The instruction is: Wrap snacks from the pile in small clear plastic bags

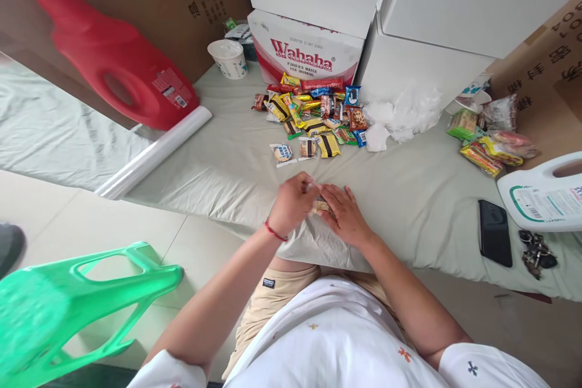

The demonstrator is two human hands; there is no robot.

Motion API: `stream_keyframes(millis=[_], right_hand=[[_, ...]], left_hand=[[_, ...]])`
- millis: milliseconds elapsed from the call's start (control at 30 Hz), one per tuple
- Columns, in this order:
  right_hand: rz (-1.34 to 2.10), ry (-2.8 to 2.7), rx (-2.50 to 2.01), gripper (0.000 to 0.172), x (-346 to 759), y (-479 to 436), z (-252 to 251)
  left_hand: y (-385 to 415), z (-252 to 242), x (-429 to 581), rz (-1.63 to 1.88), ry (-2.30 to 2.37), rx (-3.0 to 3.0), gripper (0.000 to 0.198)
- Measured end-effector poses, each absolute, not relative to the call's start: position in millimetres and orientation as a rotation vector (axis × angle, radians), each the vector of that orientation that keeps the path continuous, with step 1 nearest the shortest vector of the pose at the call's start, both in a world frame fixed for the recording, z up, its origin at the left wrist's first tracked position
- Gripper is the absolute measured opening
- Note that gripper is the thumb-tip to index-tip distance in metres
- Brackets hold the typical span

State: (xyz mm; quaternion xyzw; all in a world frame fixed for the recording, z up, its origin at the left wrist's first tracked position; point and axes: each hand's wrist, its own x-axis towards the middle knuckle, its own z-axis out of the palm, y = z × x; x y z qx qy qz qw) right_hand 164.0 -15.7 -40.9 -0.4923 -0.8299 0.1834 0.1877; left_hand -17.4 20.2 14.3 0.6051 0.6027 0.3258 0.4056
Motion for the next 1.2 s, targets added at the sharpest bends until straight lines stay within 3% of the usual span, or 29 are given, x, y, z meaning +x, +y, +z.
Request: stream_keyframes(millis=[200, 267, 433, 600, 867, 1067, 1200], right_hand=[[0.686, -2.074, -1.256, 0.096, 168.6, -14.5, -56.4], [0.75, -1.999, -1.182, 0.101, 172.6, -14.5, -54.0], [0.828, -1.949, -1.059, 0.074, 184.2, -15.8, -40.7], [0.7, -2.054, -1.2, 0.051, 178.5, -16.5, -39.9], [0.53, -2.199, -1.51, 0.047, 164.7, -15.1, -36.3], [0.5, -2.303, -1.515, 0.055, 174.3, -15.3, -39.3], [0.598, -2.34, -1.429, 0.06, 199.4, -9.8, -45.2]], left_hand=[[2.1, 10.3, 19.3, 0.366, 1.533, 2.086, 0.03], [-6.1, 8.6, 21.4, 0.236, 1.543, 2.203, 0.03], [-17.1, -3.5, 28.6, 0.119, 1.553, 2.41, 0.031], [-16.4, -17.6, 20.1, 0.461, 1.485, 2.3, 0.025], [-16.0, -7.0, -24.9, 1.211, 1.294, 2.022, 0.029], [13.0, -24.1, -28.1, 0.637, 1.101, 2.361, 0.04], [17.5, -38.3, -30.4, 0.53, 1.086, 2.355, 0.051]])
